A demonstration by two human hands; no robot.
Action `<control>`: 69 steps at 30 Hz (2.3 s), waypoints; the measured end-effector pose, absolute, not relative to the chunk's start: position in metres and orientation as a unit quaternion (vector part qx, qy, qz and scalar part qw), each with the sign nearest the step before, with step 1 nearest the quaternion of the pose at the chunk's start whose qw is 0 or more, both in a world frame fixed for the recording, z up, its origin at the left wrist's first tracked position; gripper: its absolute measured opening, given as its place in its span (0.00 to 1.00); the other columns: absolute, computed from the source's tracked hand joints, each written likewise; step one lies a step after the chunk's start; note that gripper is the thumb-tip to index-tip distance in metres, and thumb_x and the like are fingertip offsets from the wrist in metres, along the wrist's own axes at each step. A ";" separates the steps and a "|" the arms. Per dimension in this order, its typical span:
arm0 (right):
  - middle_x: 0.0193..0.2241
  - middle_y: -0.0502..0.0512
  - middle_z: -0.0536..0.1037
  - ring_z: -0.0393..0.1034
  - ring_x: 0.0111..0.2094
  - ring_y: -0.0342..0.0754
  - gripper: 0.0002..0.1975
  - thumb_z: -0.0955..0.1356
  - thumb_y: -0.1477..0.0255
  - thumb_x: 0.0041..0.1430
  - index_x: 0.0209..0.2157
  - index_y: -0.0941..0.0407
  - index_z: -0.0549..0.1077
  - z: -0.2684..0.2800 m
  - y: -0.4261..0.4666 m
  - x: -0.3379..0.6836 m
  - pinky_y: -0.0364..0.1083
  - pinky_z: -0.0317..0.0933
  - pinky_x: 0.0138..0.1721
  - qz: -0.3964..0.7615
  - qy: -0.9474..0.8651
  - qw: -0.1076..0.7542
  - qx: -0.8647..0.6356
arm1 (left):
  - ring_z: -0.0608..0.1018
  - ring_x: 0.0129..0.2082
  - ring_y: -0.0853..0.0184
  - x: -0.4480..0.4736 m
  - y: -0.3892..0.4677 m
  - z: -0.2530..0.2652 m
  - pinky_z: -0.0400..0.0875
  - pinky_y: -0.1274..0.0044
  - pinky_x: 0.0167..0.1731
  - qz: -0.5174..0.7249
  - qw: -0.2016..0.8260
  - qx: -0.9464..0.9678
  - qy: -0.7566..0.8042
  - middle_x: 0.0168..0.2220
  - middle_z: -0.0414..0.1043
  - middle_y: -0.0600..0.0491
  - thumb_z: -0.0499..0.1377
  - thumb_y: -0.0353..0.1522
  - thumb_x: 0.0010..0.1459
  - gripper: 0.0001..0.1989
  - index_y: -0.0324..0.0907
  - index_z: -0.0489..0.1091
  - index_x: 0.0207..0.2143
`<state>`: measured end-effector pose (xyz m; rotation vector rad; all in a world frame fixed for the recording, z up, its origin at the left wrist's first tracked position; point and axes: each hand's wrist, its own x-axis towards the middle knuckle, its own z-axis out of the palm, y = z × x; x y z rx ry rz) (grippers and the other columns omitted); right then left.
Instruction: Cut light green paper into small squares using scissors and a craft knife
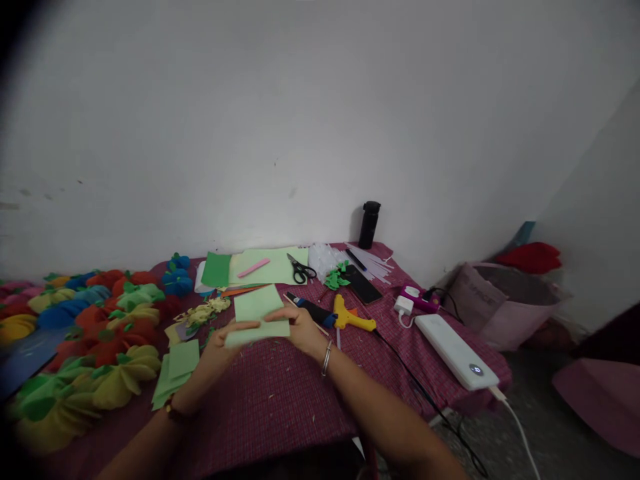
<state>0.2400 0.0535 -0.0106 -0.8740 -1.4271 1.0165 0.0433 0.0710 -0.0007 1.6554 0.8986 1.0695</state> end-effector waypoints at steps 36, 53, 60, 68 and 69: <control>0.19 0.46 0.66 0.56 0.23 0.40 0.11 0.71 0.66 0.45 0.20 0.58 0.70 -0.012 0.055 0.229 0.41 0.51 0.26 0.405 -0.496 0.627 -0.443 | 0.71 0.28 0.70 0.040 0.080 -0.002 0.65 0.80 0.29 0.536 0.513 0.537 0.401 0.29 0.73 0.54 0.62 0.38 0.48 0.11 0.39 0.74 0.30; 0.21 0.46 0.65 0.57 0.24 0.41 0.11 0.70 0.65 0.49 0.23 0.58 0.68 -0.015 0.050 0.225 0.40 0.53 0.26 0.378 -0.494 0.651 -0.434 | 0.63 0.22 0.73 0.041 0.071 -0.009 0.58 0.81 0.24 0.565 0.303 0.659 0.392 0.20 0.57 0.59 0.61 0.34 0.51 0.16 0.42 0.58 0.17; 0.22 0.46 0.65 0.57 0.24 0.41 0.12 0.70 0.65 0.48 0.23 0.57 0.66 -0.017 0.048 0.224 0.40 0.53 0.26 0.358 -0.498 0.665 -0.426 | 0.65 0.24 0.72 0.044 0.069 -0.015 0.60 0.80 0.25 0.596 0.303 0.643 0.374 0.23 0.60 0.58 0.62 0.33 0.51 0.15 0.42 0.58 0.19; 0.22 0.46 0.64 0.56 0.24 0.41 0.12 0.70 0.65 0.48 0.23 0.57 0.65 -0.013 0.046 0.222 0.40 0.53 0.26 0.357 -0.501 0.661 -0.429 | 0.65 0.22 0.73 0.047 0.063 -0.010 0.60 0.81 0.23 0.606 0.323 0.613 0.390 0.21 0.60 0.59 0.63 0.34 0.48 0.16 0.42 0.57 0.19; 0.22 0.46 0.64 0.56 0.24 0.41 0.12 0.70 0.66 0.48 0.23 0.56 0.64 -0.013 0.046 0.222 0.40 0.53 0.26 0.356 -0.501 0.663 -0.428 | 0.65 0.21 0.73 0.047 0.063 -0.010 0.61 0.82 0.22 0.606 0.349 0.595 0.397 0.21 0.60 0.60 0.63 0.35 0.48 0.14 0.42 0.60 0.22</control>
